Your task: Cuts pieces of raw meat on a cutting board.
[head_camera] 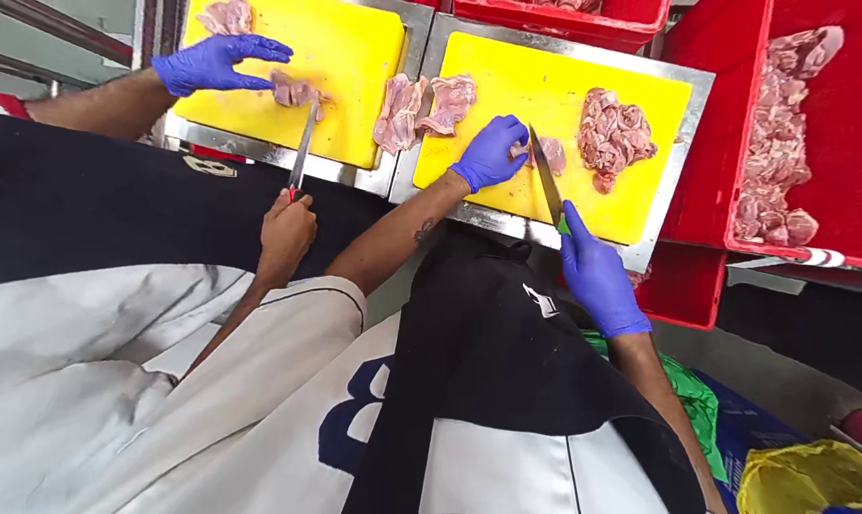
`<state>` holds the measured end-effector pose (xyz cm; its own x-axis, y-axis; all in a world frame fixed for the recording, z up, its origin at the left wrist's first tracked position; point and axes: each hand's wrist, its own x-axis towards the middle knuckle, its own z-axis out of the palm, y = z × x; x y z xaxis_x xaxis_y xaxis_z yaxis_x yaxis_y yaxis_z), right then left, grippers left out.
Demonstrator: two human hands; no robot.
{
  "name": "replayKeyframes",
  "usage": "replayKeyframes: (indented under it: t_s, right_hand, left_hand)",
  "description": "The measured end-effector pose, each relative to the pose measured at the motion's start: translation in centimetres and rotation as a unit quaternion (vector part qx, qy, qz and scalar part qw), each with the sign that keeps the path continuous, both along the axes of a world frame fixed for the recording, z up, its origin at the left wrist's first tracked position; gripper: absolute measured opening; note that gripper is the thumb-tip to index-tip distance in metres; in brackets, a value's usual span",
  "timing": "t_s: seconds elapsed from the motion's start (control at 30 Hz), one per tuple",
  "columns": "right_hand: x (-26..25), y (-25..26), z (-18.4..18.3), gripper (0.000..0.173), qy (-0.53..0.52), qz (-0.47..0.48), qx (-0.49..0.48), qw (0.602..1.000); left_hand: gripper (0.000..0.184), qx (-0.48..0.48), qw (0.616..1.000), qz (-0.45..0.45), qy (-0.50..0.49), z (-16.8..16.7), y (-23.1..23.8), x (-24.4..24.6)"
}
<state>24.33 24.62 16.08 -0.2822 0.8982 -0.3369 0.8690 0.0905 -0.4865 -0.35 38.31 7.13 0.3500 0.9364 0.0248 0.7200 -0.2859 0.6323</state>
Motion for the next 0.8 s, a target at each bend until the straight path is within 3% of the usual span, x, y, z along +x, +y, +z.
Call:
replayKeyframes:
  t_s: [0.17,0.3,0.43,0.53,0.63,0.8]
  right_hand:
    - [-3.9,3.7,-3.7,0.054,-0.016,-0.003,0.034,0.999]
    - [-5.6,7.7,-4.6,0.056,0.029,-0.018,0.038,0.999]
    - [-1.1,4.9,-3.6,0.052,0.176,-0.121,-0.019,0.977]
    - [1.7,1.8,-2.8,0.052,0.260,-0.213,-0.035,0.941]
    - [2.5,0.0,-3.0,0.052,0.293,-0.214,-0.066,0.929]
    - [3.6,-1.1,-6.2,0.052,0.347,-0.187,-0.151,0.907]
  left_hand:
    - [0.025,0.056,0.998,-0.008,0.028,-1.0,-1.4,1.1]
    - [0.023,0.003,0.998,0.015,0.058,0.5,0.0,0.7]
    - [0.039,-0.072,0.990,0.119,-0.004,1.6,4.3,0.1]
    - [0.035,-0.100,0.995,0.005,-0.001,1.5,4.3,2.5]
    - [0.033,-0.125,0.985,-0.075,0.092,2.2,2.7,4.8]
    - [0.041,-0.196,0.976,0.025,0.093,2.9,1.3,2.7]
